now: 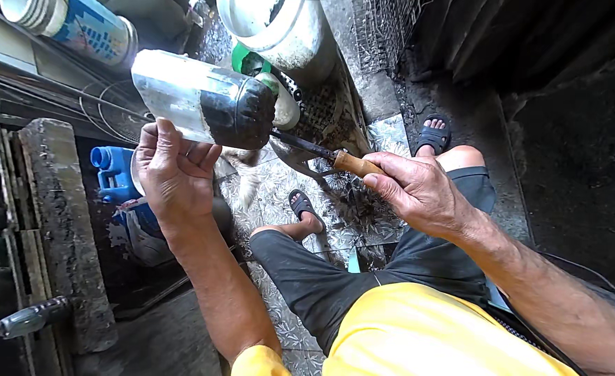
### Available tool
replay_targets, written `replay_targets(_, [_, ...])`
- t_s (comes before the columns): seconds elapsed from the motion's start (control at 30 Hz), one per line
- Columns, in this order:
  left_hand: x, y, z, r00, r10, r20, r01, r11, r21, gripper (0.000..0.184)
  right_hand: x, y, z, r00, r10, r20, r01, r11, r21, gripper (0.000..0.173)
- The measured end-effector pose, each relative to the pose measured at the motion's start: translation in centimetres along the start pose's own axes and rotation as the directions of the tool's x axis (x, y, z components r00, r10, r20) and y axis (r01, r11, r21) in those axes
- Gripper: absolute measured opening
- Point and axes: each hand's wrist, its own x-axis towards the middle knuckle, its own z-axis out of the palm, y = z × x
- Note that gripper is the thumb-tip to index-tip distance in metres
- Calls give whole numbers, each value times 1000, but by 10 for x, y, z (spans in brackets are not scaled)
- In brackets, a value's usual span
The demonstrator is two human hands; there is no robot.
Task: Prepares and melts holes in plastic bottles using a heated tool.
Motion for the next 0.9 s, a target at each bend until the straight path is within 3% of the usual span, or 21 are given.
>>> replay_targets(0.5, [3,-11,0,999,-29,14,30,999,-14,17,2,4,2,998,58,2,-58,998,12,28])
replay_targets(0.9, [3,-10,-7,997,-11,-72,7,999,-53,13,1,-5,-3,1000,16,-26,-15,999,28,29])
